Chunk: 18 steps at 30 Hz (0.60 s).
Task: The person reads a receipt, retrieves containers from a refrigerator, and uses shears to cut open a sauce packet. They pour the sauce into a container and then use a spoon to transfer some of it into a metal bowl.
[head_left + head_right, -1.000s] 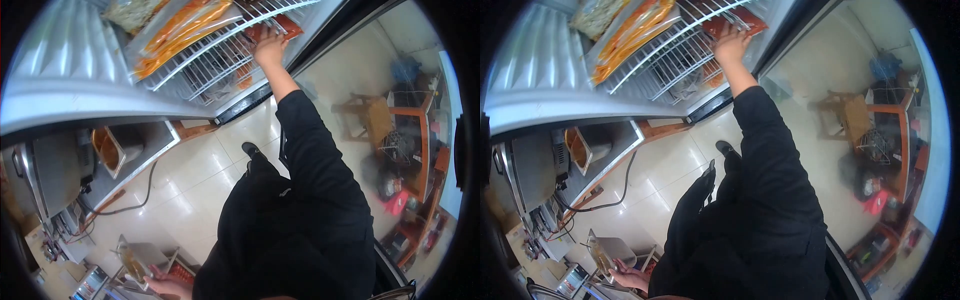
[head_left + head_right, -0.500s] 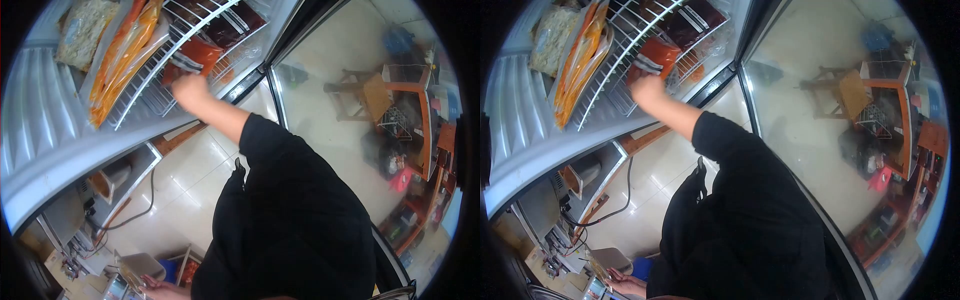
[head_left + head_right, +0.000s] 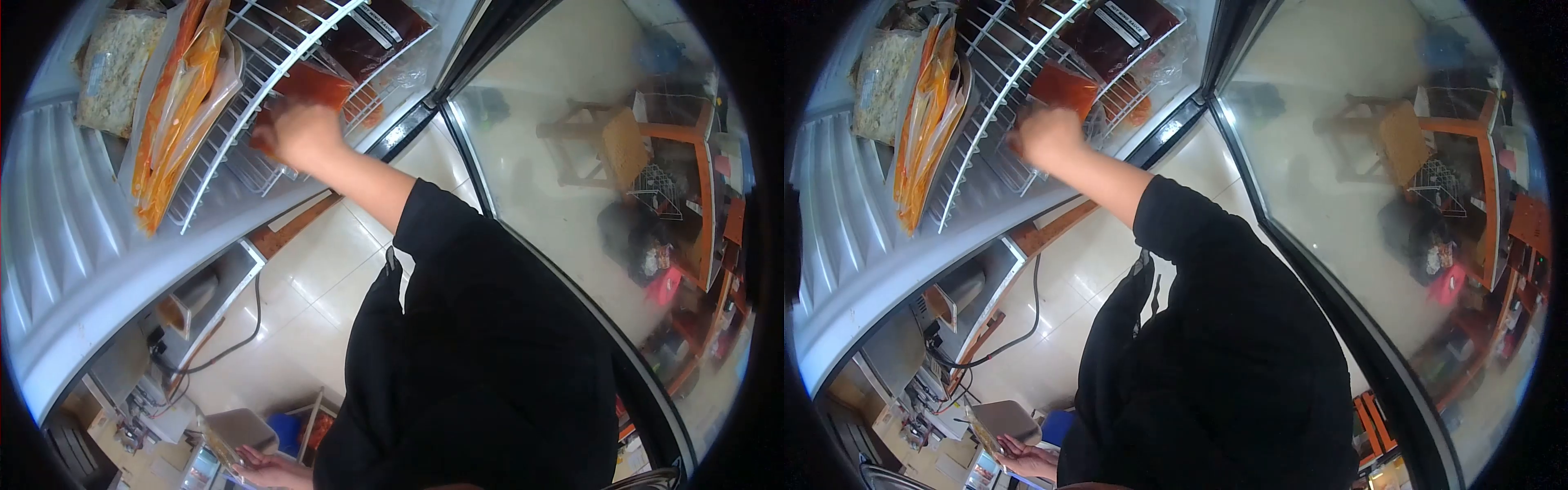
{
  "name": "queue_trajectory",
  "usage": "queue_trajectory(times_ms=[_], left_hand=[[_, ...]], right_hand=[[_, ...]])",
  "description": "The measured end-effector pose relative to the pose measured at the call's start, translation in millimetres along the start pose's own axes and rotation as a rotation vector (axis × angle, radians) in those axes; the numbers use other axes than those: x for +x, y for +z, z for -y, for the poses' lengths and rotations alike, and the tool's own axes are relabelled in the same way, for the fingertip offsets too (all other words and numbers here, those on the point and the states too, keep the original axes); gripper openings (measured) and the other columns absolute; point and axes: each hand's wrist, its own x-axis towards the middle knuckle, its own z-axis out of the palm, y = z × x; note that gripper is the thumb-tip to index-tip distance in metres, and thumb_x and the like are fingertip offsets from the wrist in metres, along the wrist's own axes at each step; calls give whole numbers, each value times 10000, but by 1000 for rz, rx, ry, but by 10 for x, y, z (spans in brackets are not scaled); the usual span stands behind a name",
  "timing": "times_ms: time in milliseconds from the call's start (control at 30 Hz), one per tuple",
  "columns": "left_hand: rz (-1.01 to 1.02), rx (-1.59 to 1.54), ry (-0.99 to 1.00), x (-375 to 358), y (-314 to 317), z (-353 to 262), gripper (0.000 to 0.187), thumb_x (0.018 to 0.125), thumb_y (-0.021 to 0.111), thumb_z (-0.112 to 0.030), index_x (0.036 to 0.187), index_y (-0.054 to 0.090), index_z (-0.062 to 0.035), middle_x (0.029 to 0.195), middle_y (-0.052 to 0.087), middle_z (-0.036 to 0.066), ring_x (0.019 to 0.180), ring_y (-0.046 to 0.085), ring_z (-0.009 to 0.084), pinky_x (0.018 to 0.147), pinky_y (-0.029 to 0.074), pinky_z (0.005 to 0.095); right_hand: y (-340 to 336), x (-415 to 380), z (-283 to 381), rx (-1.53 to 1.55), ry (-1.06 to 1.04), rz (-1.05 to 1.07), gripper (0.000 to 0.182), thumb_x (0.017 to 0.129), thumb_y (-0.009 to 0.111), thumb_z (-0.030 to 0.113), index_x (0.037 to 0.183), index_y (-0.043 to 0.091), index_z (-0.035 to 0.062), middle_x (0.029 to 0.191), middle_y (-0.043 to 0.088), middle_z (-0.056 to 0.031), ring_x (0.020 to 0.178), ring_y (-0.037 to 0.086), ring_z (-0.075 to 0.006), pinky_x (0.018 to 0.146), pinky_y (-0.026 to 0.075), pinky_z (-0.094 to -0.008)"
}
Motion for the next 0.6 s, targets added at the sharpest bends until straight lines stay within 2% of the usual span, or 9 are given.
queue_trajectory(times_ms=[33, 67, 133, 233, 333, 433, 467, 567, 600], left_hand=[[-3, 6, -9, 2, -1, -4, 460, 919, 448, -249, 1191, 387, 117, 1170, 474, 278, 1110, 493, 292, 974, 419, 325], [-11, 7, 12, -15, 24, -1, 453, 918, 449, -248, 1189, 394, 112, 1166, 477, 279, 1103, 498, 295, 971, 422, 328], [-23, 10, 53, -53, 79, -12, 441, 917, 451, -246, 1185, 408, 102, 1156, 483, 280, 1089, 508, 301, 965, 428, 334], [-10, 6, 120, -69, 93, 9, 416, 915, 457, -243, 1168, 442, 86, 1132, 499, 277, 1062, 528, 305, 955, 439, 345], [-15, -53, 103, -53, 84, 15, 402, 912, 467, -233, 1142, 463, 96, 1114, 511, 273, 1037, 544, 303, 938, 453, 349], [-66, -67, 67, -60, 78, -18, 424, 892, 492, -232, 1095, 464, 139, 1079, 511, 280, 1004, 532, 307, 926, 443, 376], [-63, -67, 73, -54, 65, -9, 432, 892, 493, -234, 1102, 457, 142, 1079, 510, 281, 1005, 532, 313, 922, 446, 379], [-71, -75, 64, -10, -36, 59, 469, 891, 497, -236, 1142, 415, 152, 1082, 502, 288, 999, 535, 336, 911, 457, 389], [-97, -90, 53, -37, -4, 60, 466, 892, 496, -234, 1147, 414, 147, 1079, 502, 288, 997, 535, 335, 911, 455, 390]], right_hand=[[148, 68, -119, -156, 0, -386, 506, 752, 571, 494, 954, 605, 30, 1049, 557, -152, 922, 537, -300, 754, 410, -388], [48, 106, -156, -278, 161, -395, 559, 766, 574, 469, 1148, 543, 62, 1130, 521, -124, 1003, 491, -246, 814, 350, -397], [109, 195, -321, -351, 234, -200, 464, 798, 545, 366, 1166, 538, 85, 1072, 561, -92, 987, 511, -228, 801, 352, -377], [363, 397, -525, -364, 25, -281, 350, 812, 495, 251, 1131, 570, 130, 1007, 596, -38, 949, 536, -209, 786, 350, -375], [50, 317, -489, -393, -37, -221, 288, 799, 457, 179, 1037, 619, 167, 957, 616, 0, 917, 553, -194, 775, 351, -367], [-283, 275, -698, -363, -76, -569, 156, 731, 533, 179, 833, 651, 165, 806, 609, -20, 771, 554, -184, 642, 370, -348], [-264, 380, -910, -110, -111, -739, 34, 627, 593, 67, 620, 618, 89, 694, 616, -45, 692, 591, -188, 563, 413, -321], [-620, 306, -1123, -224, 141, -960, 179, 667, 644, 140, 808, 615, 34, 922, 611, -90, 947, 544, -250, 805, 408, -393], [-747, 167, -1116, -164, 121, -962, 342, 708, 652, 197, 1013, 576, 61, 1077, 548, -115, 1076, 462, -308, 890, 339, -442]])
